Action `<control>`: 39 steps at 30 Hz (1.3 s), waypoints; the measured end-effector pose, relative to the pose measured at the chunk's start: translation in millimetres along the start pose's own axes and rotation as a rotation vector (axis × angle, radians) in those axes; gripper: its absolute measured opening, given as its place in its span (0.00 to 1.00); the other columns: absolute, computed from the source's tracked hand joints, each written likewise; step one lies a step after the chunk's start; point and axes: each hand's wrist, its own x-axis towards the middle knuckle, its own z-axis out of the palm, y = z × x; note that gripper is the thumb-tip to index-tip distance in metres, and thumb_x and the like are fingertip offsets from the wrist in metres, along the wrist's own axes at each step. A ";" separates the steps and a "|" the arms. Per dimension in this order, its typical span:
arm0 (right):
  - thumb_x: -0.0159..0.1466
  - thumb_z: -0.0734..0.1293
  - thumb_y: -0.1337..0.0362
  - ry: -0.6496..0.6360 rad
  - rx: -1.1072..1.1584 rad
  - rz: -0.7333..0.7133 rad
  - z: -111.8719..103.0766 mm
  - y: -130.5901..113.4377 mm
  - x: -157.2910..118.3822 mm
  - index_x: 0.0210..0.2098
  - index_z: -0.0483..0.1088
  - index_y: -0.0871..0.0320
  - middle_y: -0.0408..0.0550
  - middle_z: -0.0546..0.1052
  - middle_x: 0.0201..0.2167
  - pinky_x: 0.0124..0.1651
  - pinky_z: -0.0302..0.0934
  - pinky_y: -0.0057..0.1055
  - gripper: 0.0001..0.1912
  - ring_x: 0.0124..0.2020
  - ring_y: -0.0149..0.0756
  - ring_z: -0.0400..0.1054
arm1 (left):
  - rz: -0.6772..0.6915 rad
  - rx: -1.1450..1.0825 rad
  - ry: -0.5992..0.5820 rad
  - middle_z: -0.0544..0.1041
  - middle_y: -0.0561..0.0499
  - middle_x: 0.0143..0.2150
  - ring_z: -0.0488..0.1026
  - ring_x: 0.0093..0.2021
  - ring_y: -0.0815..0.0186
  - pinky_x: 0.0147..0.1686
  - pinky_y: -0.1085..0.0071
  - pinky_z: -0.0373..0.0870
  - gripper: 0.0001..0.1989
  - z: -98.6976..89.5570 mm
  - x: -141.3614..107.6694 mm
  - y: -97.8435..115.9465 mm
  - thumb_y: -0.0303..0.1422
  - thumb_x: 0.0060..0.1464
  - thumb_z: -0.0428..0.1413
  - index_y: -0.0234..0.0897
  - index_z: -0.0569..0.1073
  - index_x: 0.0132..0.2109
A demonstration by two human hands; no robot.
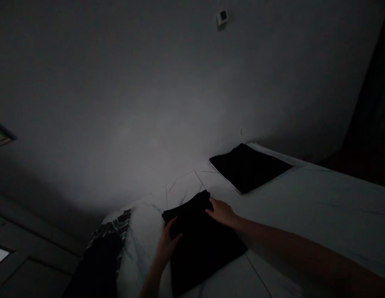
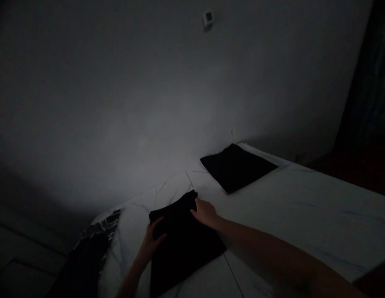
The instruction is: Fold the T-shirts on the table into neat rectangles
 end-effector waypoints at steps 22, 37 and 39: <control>0.64 0.67 0.63 0.348 0.262 -0.017 -265.1 197.1 137.5 0.54 0.67 0.57 0.53 0.77 0.49 0.53 0.65 0.39 0.20 0.49 0.41 0.72 | 0.094 -0.738 -0.106 0.65 0.46 0.65 0.63 0.64 0.56 0.62 0.58 0.63 0.42 197.6 208.4 215.6 0.27 0.46 0.64 0.44 0.59 0.67; 0.63 0.68 0.63 0.342 -0.103 0.154 -215.0 263.0 119.2 0.53 0.67 0.58 0.55 0.77 0.46 0.48 0.64 0.37 0.20 0.47 0.47 0.72 | -0.146 -0.495 -0.166 0.75 0.46 0.45 0.73 0.48 0.60 0.51 0.63 0.71 0.30 255.7 187.5 178.0 0.20 0.39 0.65 0.37 0.70 0.53; 0.63 0.67 0.64 0.385 -0.121 0.102 -226.1 258.7 115.6 0.53 0.67 0.57 0.54 0.77 0.47 0.49 0.64 0.37 0.18 0.48 0.46 0.72 | -0.124 -0.497 -0.132 0.74 0.46 0.47 0.72 0.49 0.60 0.52 0.63 0.69 0.30 255.4 183.5 186.0 0.18 0.39 0.64 0.36 0.72 0.52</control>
